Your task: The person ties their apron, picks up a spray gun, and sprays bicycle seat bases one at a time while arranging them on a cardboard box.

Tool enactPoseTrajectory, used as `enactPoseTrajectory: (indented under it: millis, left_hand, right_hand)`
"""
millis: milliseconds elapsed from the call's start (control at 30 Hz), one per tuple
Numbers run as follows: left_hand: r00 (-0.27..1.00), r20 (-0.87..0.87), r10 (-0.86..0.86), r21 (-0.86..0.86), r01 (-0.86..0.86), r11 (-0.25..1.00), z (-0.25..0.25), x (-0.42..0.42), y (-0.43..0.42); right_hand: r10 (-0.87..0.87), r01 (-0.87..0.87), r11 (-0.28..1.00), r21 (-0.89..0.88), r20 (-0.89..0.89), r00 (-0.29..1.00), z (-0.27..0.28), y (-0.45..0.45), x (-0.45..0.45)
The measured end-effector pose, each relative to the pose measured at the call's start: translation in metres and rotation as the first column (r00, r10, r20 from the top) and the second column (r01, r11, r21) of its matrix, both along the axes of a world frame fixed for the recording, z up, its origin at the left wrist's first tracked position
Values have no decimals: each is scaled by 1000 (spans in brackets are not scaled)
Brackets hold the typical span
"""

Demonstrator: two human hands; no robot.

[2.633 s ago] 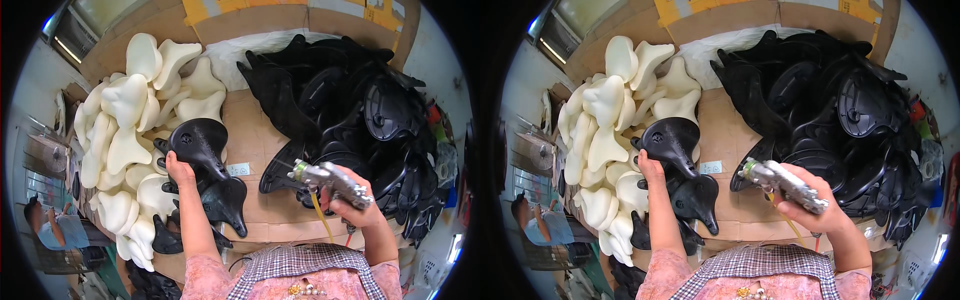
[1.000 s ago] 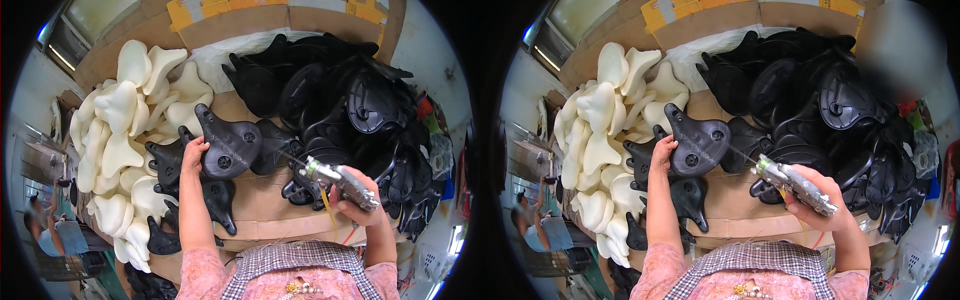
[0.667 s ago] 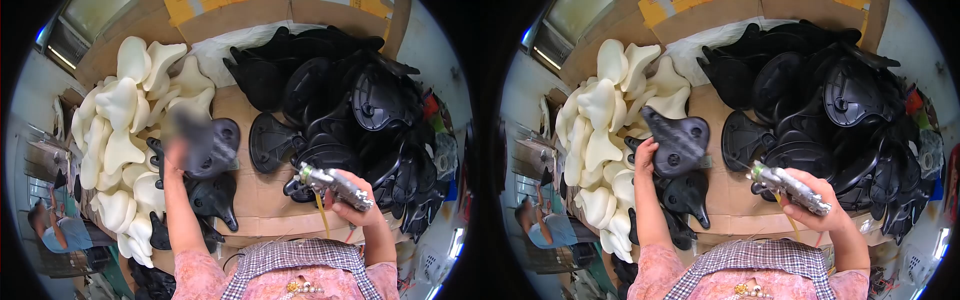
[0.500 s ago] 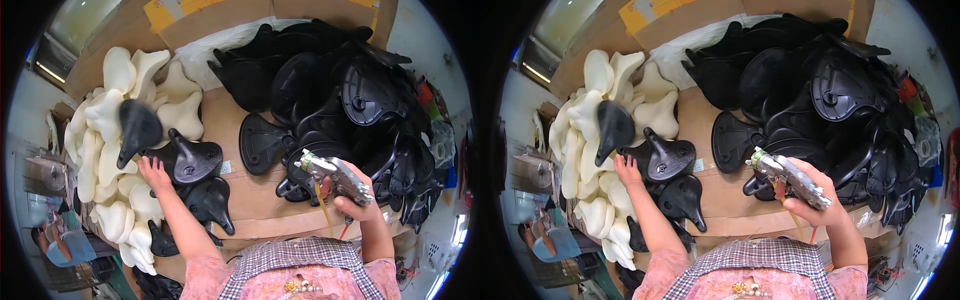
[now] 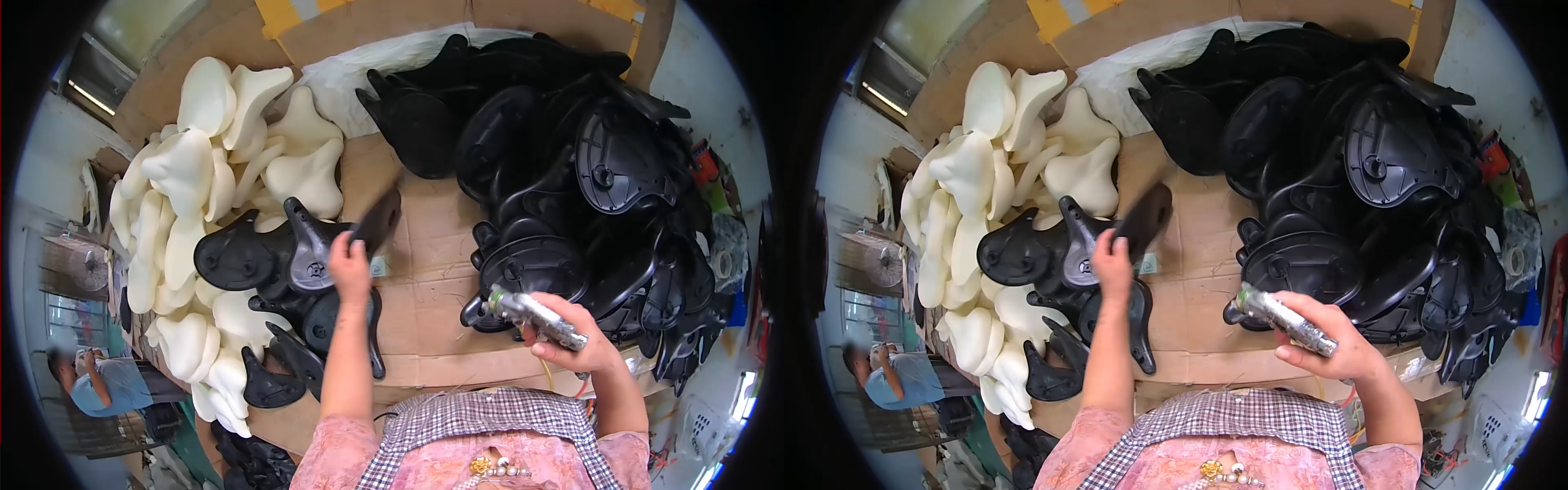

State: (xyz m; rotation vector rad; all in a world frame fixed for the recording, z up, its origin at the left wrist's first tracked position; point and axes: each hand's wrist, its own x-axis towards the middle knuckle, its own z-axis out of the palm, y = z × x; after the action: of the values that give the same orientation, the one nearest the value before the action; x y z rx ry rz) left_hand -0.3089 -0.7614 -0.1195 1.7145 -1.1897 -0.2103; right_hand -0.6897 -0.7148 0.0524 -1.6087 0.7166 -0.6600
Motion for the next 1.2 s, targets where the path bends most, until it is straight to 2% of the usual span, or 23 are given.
enactPoseTrajectory:
  millis: [33,67,100,133,200,233,333,467,533,567,633,667,700,767,800,867,900,967,1033,1100,1133,1167,1200]
  left_hand:
    - [982,-148,121,22,-119,993,14,16,2]
    - [875,-483,42,-44,-73,996,25,27,7]
    - [657,-752,-54,-117,-52,992,33,33,15]
    - [548,-836,-34,-86,-70,994,39,35,20]
    - [480,-876,-35,-71,-56,996,21,42,31]
    - [409,-911,-46,-64,-29,998,17,42,34]
    - [377,-926,19,-7,-69,998,2,39,43]
    - [314,-948,56,13,-138,990,-12,56,46]
    - [277,-960,50,-13,-223,975,-4,71,44]
    - [198,-977,-82,-123,-205,971,0,91,44]
    - [131,-944,-303,-330,-340,881,34,106,43]
    - [163,-916,-366,-400,-443,803,37,123,42]
    - [94,-950,-299,-283,-669,687,48,124,34]
    - [124,-971,-206,-239,-591,771,58,93,-2]
    - [213,-932,-292,-350,-330,877,33,94,-30]
    - [248,-959,-138,-190,-200,961,54,32,-99]
    - [347,-937,-35,-97,-163,982,63,3,-139]
    - [654,-748,-116,-102,59,993,87,-47,-202]
    - [820,-530,-216,100,313,945,106,-78,-242]
    - [965,-212,-156,120,184,976,70,-88,-281]
    - [998,-43,-35,19,36,999,79,-97,-270]
    - [999,-39,-29,22,30,999,81,-95,-259]
    - [998,-11,67,39,-67,997,83,-91,-244]
  right_hand:
    - [31,-31,999,22,-35,999,-1,2,1]
    - [40,-38,999,22,-72,997,-5,2,3]
    - [52,-49,998,29,-110,993,-7,3,5]
    - [61,-58,998,29,-109,992,-6,3,8]
    - [14,-24,991,-135,-72,997,0,0,16]
    - [15,-25,990,-139,-74,997,6,-1,19]
    - [-88,113,980,-161,153,984,20,3,25]
    - [-155,177,976,-124,167,974,24,13,21]
    - [-58,61,993,-99,33,998,15,13,11]
    - [-23,21,995,-93,-26,999,10,13,9]
    - [-44,42,994,-103,-17,999,6,12,5]
    - [-50,50,997,-51,1,999,6,10,1]
    - [-60,60,998,1,21,998,5,10,-2]
    - [-118,118,993,-18,34,992,-2,4,-4]
    - [-153,152,988,30,42,987,-4,1,-4]
    - [-192,189,978,88,26,981,-5,-7,-4]
    - [-192,185,973,135,39,981,-8,-9,-5]
    - [-174,171,982,73,30,984,-11,-14,-4]
    - [-175,175,982,67,6,984,-8,-17,-2]
    - [-180,178,981,82,10,984,-8,-19,-4]
    - [-178,176,981,84,9,984,-7,-21,-4]
    - [-202,200,977,79,20,979,-5,-22,-5]
    - [-228,225,971,80,34,973,-4,-21,-4]
